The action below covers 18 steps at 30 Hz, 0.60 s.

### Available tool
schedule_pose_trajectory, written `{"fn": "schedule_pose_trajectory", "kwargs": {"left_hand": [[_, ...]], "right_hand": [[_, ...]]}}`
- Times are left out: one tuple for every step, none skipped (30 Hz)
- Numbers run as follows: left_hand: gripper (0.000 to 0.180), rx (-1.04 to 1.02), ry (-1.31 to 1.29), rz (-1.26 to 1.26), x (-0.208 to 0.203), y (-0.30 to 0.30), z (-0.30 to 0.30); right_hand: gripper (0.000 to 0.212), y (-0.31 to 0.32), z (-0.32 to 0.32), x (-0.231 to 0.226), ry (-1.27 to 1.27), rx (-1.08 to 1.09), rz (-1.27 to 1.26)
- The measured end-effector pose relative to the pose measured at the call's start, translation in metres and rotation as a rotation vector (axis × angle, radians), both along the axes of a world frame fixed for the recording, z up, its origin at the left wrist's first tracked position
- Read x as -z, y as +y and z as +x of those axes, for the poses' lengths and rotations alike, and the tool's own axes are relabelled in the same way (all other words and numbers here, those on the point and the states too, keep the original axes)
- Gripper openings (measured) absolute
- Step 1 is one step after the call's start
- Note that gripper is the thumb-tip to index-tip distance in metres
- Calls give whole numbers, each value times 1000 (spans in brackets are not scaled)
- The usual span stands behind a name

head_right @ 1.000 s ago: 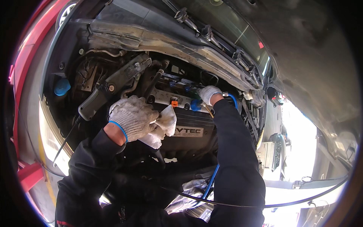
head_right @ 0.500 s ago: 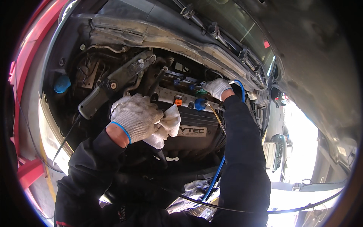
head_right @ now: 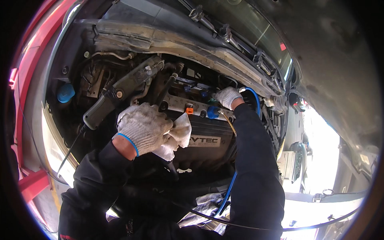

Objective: The person cleans the engine bay of a car with the hood open. They use a blue air hose to blow off dust and debris from various engine components while holding a white cloth to catch residue. The person repeatedly wipes and blows different areas of the engine throughout the clip.

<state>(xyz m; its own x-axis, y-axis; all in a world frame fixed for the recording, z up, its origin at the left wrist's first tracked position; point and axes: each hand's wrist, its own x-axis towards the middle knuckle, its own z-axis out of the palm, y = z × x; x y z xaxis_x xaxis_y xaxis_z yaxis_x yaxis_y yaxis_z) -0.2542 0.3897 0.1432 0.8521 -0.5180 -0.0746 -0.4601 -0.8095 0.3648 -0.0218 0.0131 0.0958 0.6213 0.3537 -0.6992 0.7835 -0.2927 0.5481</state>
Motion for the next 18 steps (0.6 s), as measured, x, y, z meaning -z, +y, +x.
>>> {"fn": "schedule_pose_trajectory", "kwargs": {"left_hand": [[32, -26, 7, -4, -1, 0, -1], [32, -47, 22, -9, -3, 0, -2], [32, -37, 13, -22, -4, 0, -2], [31, -27, -3, -34, -4, 1, -2], [31, -10, -8, -10, -5, 1, -1], [31, -15, 14, -25, -5, 1, 0], [31, -15, 48, -6, -5, 1, 0], [31, -21, 78, 12, -4, 2, 1], [32, -29, 55, 2, -3, 2, 1], [32, -29, 36, -5, -2, 2, 0], [32, -29, 24, -12, -1, 2, -1], [32, -28, 3, -27, 0, 2, -2], [33, -26, -13, -41, 1, 1, -3], [33, -22, -12, -50, 2, 1, -3], [33, -33, -23, -56, 3, 1, -4], [33, -46, -17, -58, 4, 1, -4], [34, -62, -13, -57, 5, 1, -4], [34, -55, -8, -59, 6, 1, -4]], "right_hand": [[34, 3, 1, 3, -53, -24, 10], [35, 6, 2, 4, -44, -14, 12], [35, 10, 3, 5, -31, -5, 12], [35, 13, 3, 5, -97, 19, -31], [35, 15, 4, 5, -49, 50, 7], [35, 16, 4, 6, -74, 98, -2], [34, 13, 5, 8, -19, 166, -17], [32, 9, 8, 11, -75, 182, -7], [30, 1, 11, 15, -46, 219, -5], [29, -9, 15, 20, -13, 264, -3], [27, -21, 20, 28, 8, 277, 39], [30, -31, 33, 33, 54, 378, 51], [34, -41, 37, 46, -35, 377, 83], [38, -48, 42, 55, -119, 321, 186], [43, -51, 48, 61, -198, 265, 291], [43, -51, 53, 62, -144, 370, 187], [43, -46, 57, 62, -112, 408, 113], [43, -38, 56, 61, -77, 440, 57]]}}
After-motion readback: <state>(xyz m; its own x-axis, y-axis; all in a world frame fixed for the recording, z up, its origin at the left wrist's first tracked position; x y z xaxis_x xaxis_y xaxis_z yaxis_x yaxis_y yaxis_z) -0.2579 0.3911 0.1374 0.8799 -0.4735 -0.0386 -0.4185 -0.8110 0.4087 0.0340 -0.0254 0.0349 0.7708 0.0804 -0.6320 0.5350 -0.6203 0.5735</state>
